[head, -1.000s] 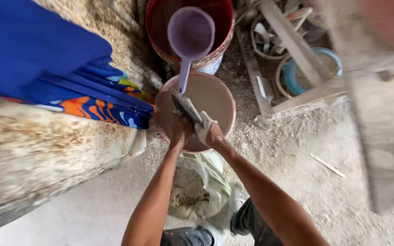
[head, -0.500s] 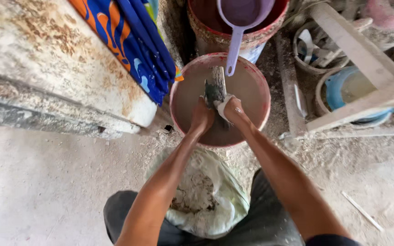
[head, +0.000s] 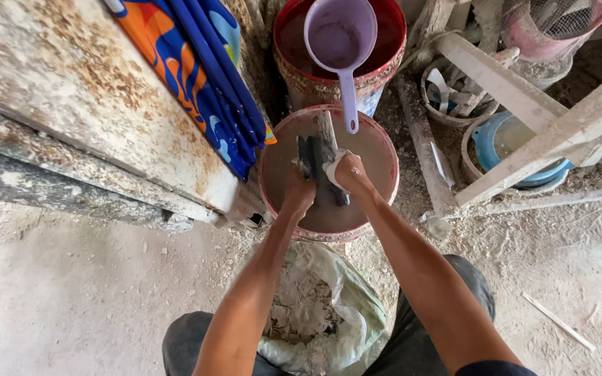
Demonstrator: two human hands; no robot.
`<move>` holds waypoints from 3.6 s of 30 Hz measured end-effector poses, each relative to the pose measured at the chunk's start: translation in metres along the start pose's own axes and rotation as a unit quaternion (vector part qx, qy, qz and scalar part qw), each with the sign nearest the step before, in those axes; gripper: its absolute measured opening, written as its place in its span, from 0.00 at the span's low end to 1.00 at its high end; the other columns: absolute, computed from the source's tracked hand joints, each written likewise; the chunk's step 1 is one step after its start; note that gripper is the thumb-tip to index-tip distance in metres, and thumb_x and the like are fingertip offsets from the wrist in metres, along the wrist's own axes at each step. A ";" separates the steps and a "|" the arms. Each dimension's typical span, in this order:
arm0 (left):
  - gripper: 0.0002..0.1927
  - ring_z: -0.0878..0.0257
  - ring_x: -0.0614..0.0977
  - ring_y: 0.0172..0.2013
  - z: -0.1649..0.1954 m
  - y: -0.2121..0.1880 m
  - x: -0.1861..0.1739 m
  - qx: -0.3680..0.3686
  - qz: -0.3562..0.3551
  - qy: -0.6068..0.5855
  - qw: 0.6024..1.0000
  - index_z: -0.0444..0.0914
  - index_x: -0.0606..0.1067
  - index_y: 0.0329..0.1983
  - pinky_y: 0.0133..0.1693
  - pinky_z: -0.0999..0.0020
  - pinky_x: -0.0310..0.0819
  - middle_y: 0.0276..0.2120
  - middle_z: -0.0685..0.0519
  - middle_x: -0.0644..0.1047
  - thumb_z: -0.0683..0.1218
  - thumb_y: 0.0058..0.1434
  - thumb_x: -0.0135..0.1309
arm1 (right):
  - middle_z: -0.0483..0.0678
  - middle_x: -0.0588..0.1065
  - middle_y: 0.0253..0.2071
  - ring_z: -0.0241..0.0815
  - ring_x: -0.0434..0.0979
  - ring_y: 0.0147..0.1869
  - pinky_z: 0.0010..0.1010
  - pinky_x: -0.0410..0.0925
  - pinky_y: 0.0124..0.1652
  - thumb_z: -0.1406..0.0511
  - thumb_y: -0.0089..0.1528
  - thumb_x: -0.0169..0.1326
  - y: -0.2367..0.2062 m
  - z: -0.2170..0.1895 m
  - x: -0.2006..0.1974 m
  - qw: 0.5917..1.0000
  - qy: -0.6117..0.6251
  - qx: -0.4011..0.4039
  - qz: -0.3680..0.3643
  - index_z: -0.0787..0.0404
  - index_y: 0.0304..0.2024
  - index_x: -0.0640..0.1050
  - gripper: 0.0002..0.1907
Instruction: The person scrubs a flat plaster float clean in a bucket of water, mixes a slurry in a large bowl, and spreads the plaster mixture over long grooved mold boards using the float, smoothing the surface and wiping the boards by hand.
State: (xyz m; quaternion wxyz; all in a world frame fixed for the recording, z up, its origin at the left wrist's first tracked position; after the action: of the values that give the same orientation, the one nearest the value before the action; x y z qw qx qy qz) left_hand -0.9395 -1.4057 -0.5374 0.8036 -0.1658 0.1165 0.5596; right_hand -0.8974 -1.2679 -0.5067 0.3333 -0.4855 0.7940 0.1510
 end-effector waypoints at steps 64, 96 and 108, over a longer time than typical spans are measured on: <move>0.26 0.64 0.79 0.47 0.008 -0.008 0.034 -0.026 -0.218 -0.182 0.958 0.37 0.78 0.59 0.49 0.67 0.73 0.47 0.53 0.82 0.56 0.63 0.61 | 0.54 0.81 0.37 0.47 0.80 0.40 0.41 0.72 0.40 0.64 0.62 0.54 -0.001 0.018 0.031 0.989 0.060 -0.103 -0.091 0.64 0.42 0.83 0.12; 0.44 0.61 0.80 0.50 0.008 0.005 0.037 -0.090 -0.309 -0.030 0.946 0.35 0.69 0.62 0.52 0.62 0.75 0.52 0.49 0.79 0.60 0.47 0.71 | 0.63 0.81 0.42 0.64 0.81 0.48 0.48 0.73 0.45 0.59 0.64 0.57 -0.020 0.049 -0.004 0.997 -0.049 -0.016 0.052 0.63 0.46 0.80 0.15; 0.25 0.51 0.84 0.42 0.010 0.028 -0.037 0.031 -0.008 0.196 0.980 0.36 0.80 0.47 0.45 0.59 0.75 0.39 0.44 0.83 0.54 0.51 0.69 | 0.59 0.80 0.38 0.58 0.83 0.40 0.46 0.75 0.42 0.60 0.66 0.49 -0.050 0.055 -0.010 0.987 -0.078 0.128 0.061 0.63 0.52 0.77 0.17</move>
State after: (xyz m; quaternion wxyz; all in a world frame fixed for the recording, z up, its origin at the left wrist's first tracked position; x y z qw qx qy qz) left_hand -0.9784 -1.4249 -0.5178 0.7746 -0.2479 0.2879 0.5056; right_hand -0.8293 -1.2547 -0.5363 0.4433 -0.3763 0.8067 0.1055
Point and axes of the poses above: each hand's wrist, its own y-axis towards the middle knuckle, its own x-axis out of the palm, z = x × y, the point moved 8 cm from there along y, towards the middle knuckle
